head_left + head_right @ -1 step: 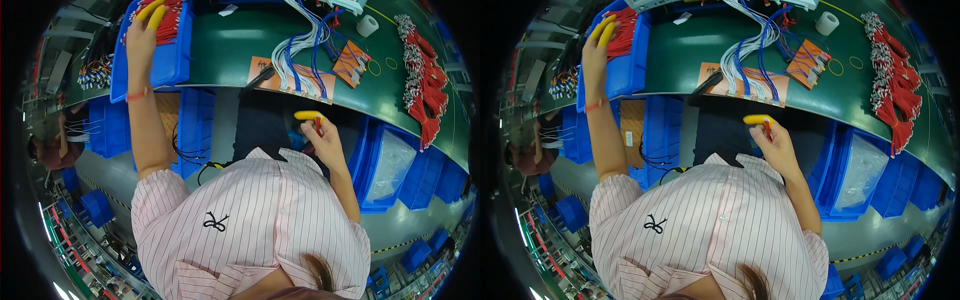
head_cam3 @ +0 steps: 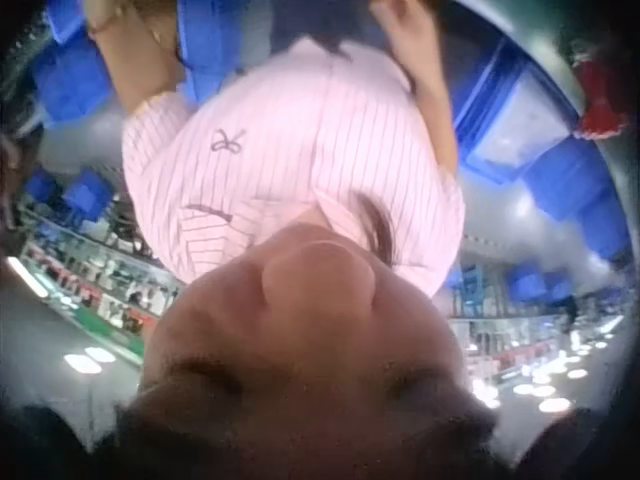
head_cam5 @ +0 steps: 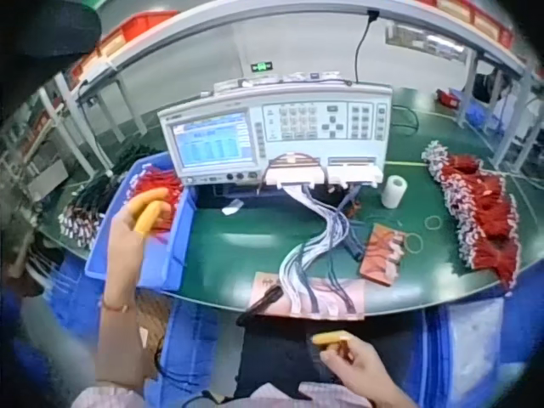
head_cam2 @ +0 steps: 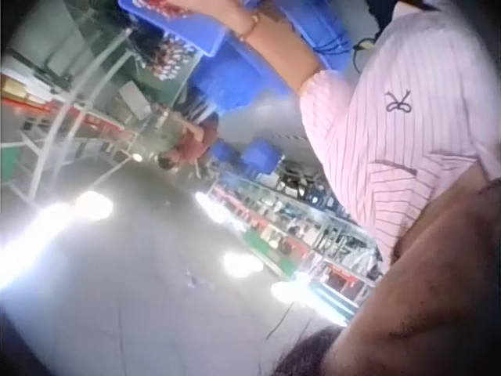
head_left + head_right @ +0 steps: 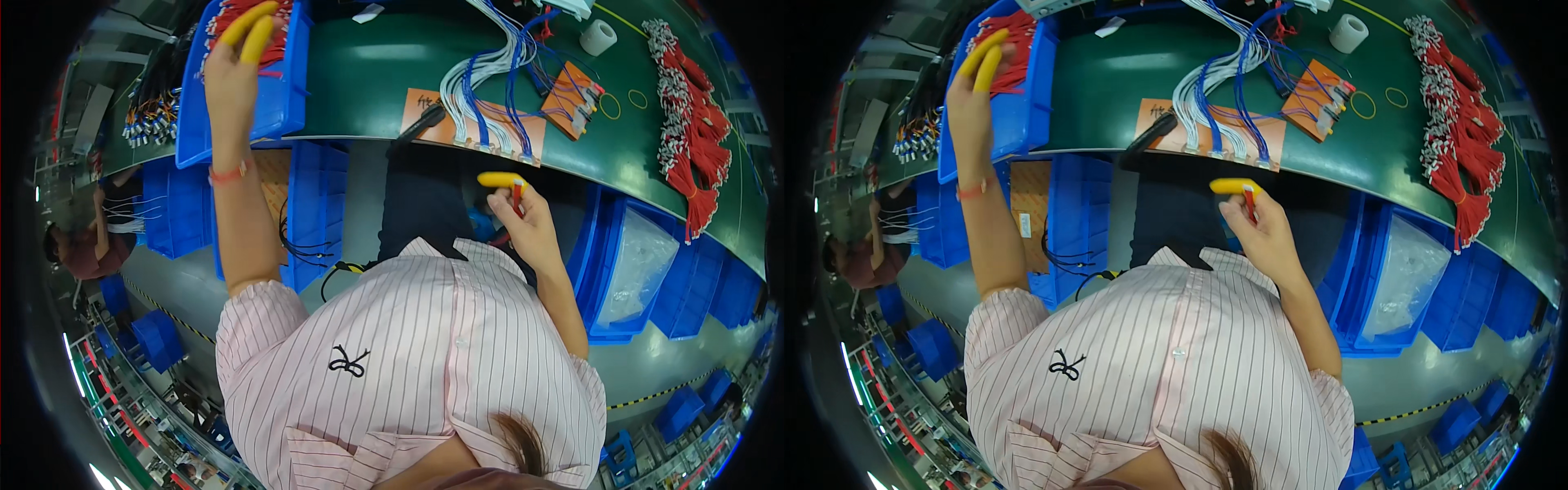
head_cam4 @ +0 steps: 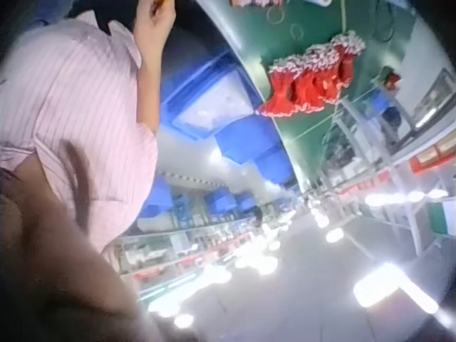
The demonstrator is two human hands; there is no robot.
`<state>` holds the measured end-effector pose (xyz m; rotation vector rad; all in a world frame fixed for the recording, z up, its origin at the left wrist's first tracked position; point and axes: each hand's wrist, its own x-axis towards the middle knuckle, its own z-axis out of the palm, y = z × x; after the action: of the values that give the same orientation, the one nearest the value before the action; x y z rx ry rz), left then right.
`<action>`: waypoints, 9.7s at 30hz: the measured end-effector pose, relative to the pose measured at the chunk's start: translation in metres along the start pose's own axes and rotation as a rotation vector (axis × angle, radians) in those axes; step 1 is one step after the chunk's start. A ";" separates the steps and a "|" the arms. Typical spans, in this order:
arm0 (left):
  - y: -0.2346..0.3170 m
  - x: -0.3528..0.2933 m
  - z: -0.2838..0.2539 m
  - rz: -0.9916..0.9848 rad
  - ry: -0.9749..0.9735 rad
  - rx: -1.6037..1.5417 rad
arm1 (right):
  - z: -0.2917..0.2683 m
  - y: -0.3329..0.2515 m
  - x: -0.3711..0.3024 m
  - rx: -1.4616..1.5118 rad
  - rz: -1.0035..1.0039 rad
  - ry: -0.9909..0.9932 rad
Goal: The worker is assembling and bundling wire harnesses at an industrial workstation, checking connections and securing groups of wires with bands.
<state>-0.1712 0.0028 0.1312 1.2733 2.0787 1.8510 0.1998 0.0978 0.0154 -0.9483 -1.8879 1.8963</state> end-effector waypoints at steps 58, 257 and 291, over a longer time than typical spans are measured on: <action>-0.015 -0.182 0.144 -0.849 -0.304 -0.810 | -0.015 0.001 0.016 0.313 0.120 0.277; 0.094 -0.047 -0.088 0.382 0.195 0.059 | -0.187 -0.200 0.002 0.284 -1.178 0.812; 0.228 -0.073 0.010 1.391 0.089 -0.723 | -0.363 -0.443 0.209 -0.688 -1.257 1.274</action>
<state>-0.0011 -0.0513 0.2905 2.5492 0.0920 2.5826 0.1718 0.5488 0.4246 -0.5348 -1.4849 -0.1649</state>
